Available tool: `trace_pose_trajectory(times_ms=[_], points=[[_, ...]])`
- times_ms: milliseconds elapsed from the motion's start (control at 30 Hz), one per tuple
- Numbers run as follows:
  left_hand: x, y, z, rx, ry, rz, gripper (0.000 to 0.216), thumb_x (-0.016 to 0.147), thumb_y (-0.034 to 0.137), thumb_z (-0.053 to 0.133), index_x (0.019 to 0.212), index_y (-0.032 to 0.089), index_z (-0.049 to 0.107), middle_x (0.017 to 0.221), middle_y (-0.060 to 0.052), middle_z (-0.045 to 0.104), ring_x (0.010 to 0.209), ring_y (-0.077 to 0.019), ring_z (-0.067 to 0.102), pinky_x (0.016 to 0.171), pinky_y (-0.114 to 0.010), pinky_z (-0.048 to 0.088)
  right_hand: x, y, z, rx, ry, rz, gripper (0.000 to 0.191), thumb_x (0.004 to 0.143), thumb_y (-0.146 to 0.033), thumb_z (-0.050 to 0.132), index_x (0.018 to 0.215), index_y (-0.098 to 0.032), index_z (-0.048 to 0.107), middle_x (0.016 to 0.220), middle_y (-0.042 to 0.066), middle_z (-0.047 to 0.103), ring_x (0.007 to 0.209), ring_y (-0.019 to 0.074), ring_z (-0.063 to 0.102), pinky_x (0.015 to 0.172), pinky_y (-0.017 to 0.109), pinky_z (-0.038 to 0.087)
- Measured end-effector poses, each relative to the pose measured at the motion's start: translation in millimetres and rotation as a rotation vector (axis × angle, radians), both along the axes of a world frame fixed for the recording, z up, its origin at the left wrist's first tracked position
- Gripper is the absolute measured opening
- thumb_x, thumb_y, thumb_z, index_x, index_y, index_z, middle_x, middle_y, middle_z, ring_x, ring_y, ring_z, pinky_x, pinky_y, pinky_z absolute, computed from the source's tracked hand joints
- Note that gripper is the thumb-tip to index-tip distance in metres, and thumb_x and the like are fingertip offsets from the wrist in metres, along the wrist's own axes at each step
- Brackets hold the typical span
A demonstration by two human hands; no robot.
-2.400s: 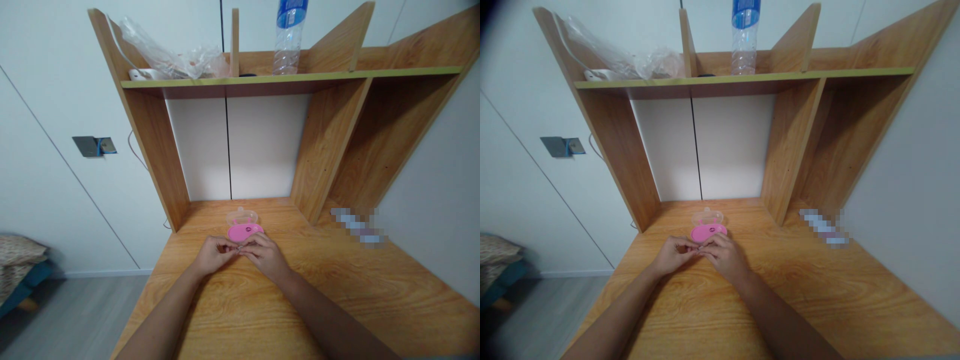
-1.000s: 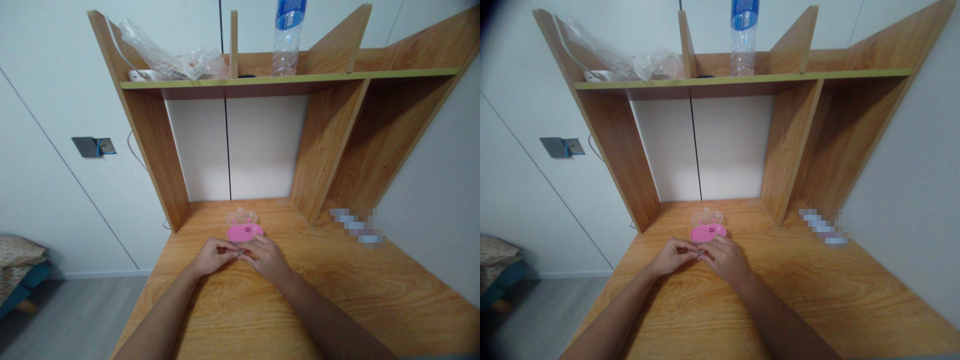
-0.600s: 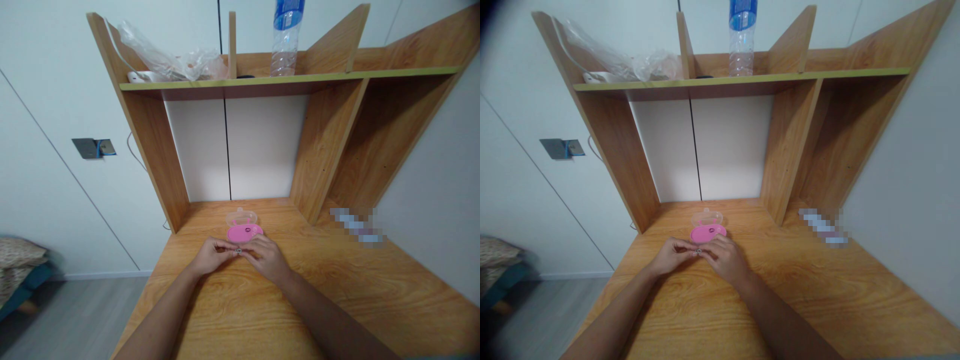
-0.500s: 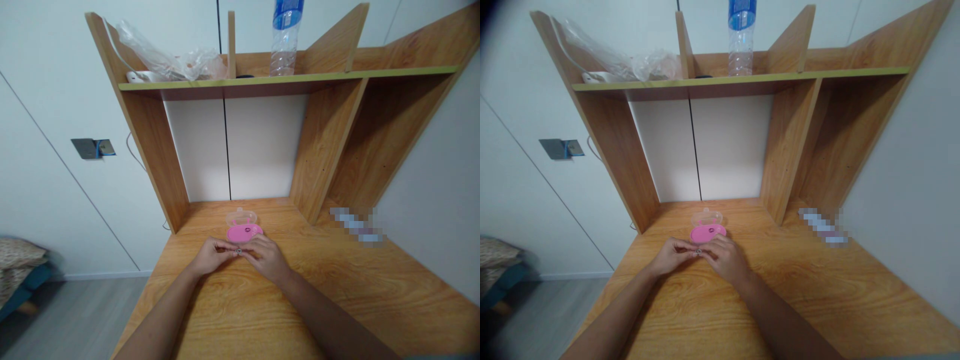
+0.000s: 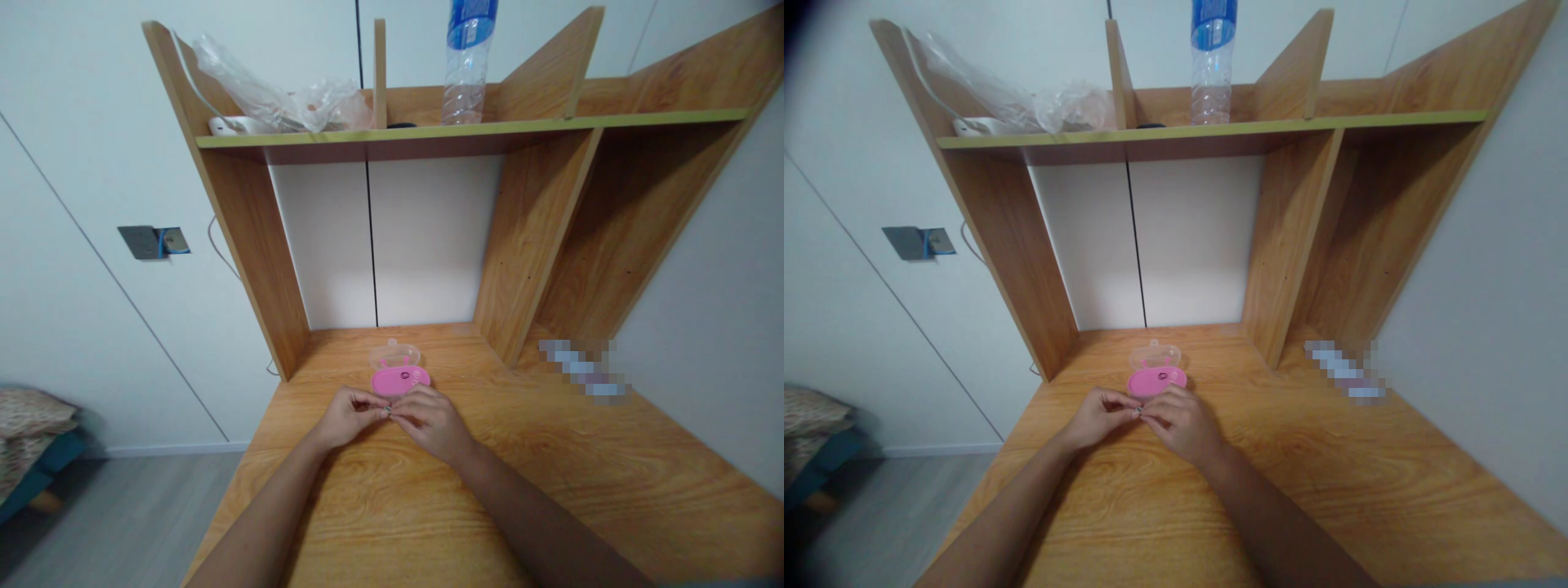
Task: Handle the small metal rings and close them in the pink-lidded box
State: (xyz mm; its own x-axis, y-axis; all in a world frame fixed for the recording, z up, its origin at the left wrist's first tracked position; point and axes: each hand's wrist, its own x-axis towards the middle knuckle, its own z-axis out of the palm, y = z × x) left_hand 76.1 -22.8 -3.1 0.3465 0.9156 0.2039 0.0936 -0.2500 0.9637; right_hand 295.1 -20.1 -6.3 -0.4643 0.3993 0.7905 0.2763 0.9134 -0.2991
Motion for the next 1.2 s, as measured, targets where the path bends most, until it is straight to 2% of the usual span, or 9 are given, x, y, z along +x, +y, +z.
trace_pose_trajectory(times_ms=[233,433,633,800,1033,1200], points=[[-1.4,0.7,-1.5,-0.01,0.02,-0.004,0.035,0.074,0.042,0.084,0.096,0.014,0.082,0.1,-0.013,0.081,0.088,-0.0242,0.076,0.089,-0.037,0.058,0.4,3.0,-2.7,-0.006,0.014,-0.015,0.011,0.092,-0.017,0.071,0.098,-0.025,0.075,0.091,0.003,0.079,0.083,0.019,0.07,0.074,0.034,0.057],[-1.9,1.9,-5.4,0.0,0.03,0.006,0.039,0.073,0.043,0.085,0.097,0.013,0.082,0.096,-0.013,0.081,0.082,-0.0228,0.074,0.083,-0.034,0.058,0.8,2.7,-2.6,-0.014,0.013,-0.029,0.011,0.092,-0.018,0.071,0.099,-0.025,0.074,0.091,0.003,0.079,0.083,0.0197,0.069,0.074,0.034,0.057],[-1.6,3.1,-7.2,0.035,0.036,0.001,0.03,0.079,0.042,0.081,0.085,0.012,0.082,0.086,-0.012,0.081,0.074,-0.019,0.072,0.075,-0.029,0.055,1.7,3.4,-2.4,-0.021,0.0,-0.037,0.012,0.093,-0.019,0.07,0.101,-0.025,0.075,0.091,0.003,0.079,0.083,0.0198,0.069,0.075,0.034,0.057],[-1.1,2.6,-7.8,0.055,0.008,-0.023,0.031,0.08,0.042,0.08,0.087,0.012,0.079,0.091,-0.012,0.08,0.08,-0.0195,0.072,0.079,-0.03,0.055,1.2,2.8,-3.1,-0.04,0.006,-0.063,0.019,0.092,-0.019,0.07,0.11,-0.025,0.073,0.094,0.005,0.078,0.084,0.0207,0.068,0.075,0.034,0.057],[1.3,1.3,-5.1,0.073,-0.018,-0.041,0.032,0.082,0.041,0.08,0.095,0.012,0.078,0.097,-0.013,0.08,0.087,-0.0211,0.072,0.084,-0.033,0.055,2.7,2.6,-6.4,-0.078,0.007,-0.112,0.018,0.091,-0.022,0.073,0.109,-0.025,0.074,0.09,0.006,0.076,0.081,0.0197,0.068,0.072,0.032,0.058],[0.9,1.9,-6.6,0.09,0.011,-0.015,0.028,0.083,0.04,0.079,0.089,0.012,0.079,0.089,-0.012,0.08,0.079,-0.0193,0.071,0.079,-0.031,0.054,2.0,2.1,-4.5,-0.069,-0.015,-0.114,0.015,0.092,-0.021,0.07,0.105,-0.026,0.075,0.089,0.005,0.077,0.083,0.0212,0.068,0.076,0.035,0.057]])
